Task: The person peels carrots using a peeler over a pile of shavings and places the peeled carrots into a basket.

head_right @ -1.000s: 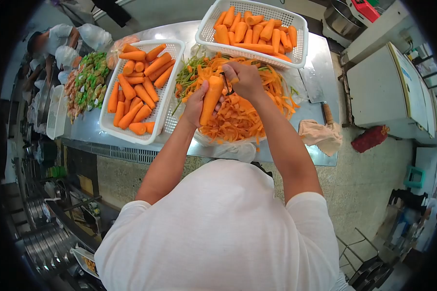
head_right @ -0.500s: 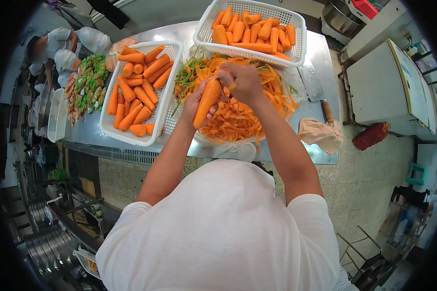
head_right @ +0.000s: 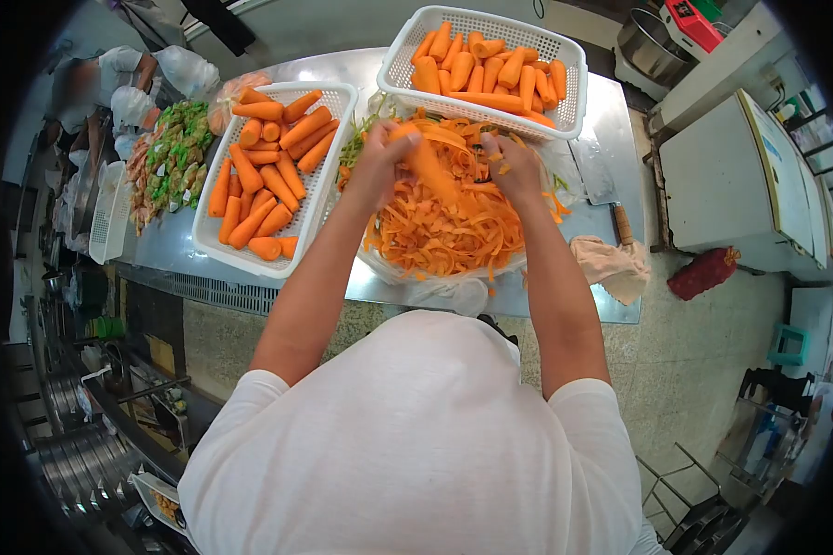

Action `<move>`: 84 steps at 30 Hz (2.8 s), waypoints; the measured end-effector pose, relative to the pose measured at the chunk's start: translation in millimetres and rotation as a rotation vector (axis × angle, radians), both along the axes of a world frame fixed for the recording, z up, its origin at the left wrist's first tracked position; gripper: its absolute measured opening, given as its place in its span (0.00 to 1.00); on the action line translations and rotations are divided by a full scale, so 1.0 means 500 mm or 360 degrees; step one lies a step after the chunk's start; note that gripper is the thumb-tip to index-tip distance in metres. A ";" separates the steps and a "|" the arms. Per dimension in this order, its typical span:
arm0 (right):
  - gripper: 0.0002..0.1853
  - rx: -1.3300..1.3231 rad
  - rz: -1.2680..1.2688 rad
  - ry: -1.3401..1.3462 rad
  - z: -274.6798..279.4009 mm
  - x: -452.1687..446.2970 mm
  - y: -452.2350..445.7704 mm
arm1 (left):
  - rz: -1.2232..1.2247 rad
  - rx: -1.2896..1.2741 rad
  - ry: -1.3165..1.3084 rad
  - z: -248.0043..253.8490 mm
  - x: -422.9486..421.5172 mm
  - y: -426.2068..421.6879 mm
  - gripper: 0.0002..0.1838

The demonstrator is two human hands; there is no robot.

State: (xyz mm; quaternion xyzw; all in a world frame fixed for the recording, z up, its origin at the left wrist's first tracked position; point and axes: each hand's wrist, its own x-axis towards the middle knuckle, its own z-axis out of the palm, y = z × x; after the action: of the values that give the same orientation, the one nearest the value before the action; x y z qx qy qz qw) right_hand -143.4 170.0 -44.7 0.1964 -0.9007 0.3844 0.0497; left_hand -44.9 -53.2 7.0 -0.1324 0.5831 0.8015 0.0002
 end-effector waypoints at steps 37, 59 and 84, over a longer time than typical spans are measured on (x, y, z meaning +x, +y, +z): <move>0.23 -0.0037 0.1001 0.0703 0.132 0.118 -0.128 | -0.0058 0.1161 -0.0326 -0.042 0.052 0.015 0.21; 0.24 0.0161 0.0355 0.0352 0.091 -0.026 -0.114 | -0.0342 0.1101 -0.0240 -0.068 0.049 0.006 0.22; 0.23 -0.0052 0.0418 0.0123 0.074 -0.038 -0.100 | -0.0404 0.0887 -0.0244 -0.064 0.055 0.001 0.23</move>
State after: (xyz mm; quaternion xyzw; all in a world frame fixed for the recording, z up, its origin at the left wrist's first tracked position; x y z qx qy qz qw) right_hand -162.5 119.7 -7.8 0.3264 -0.8582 0.3944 0.0366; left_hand -17.6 -52.6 -25.1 -0.1134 0.3511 0.9118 0.1805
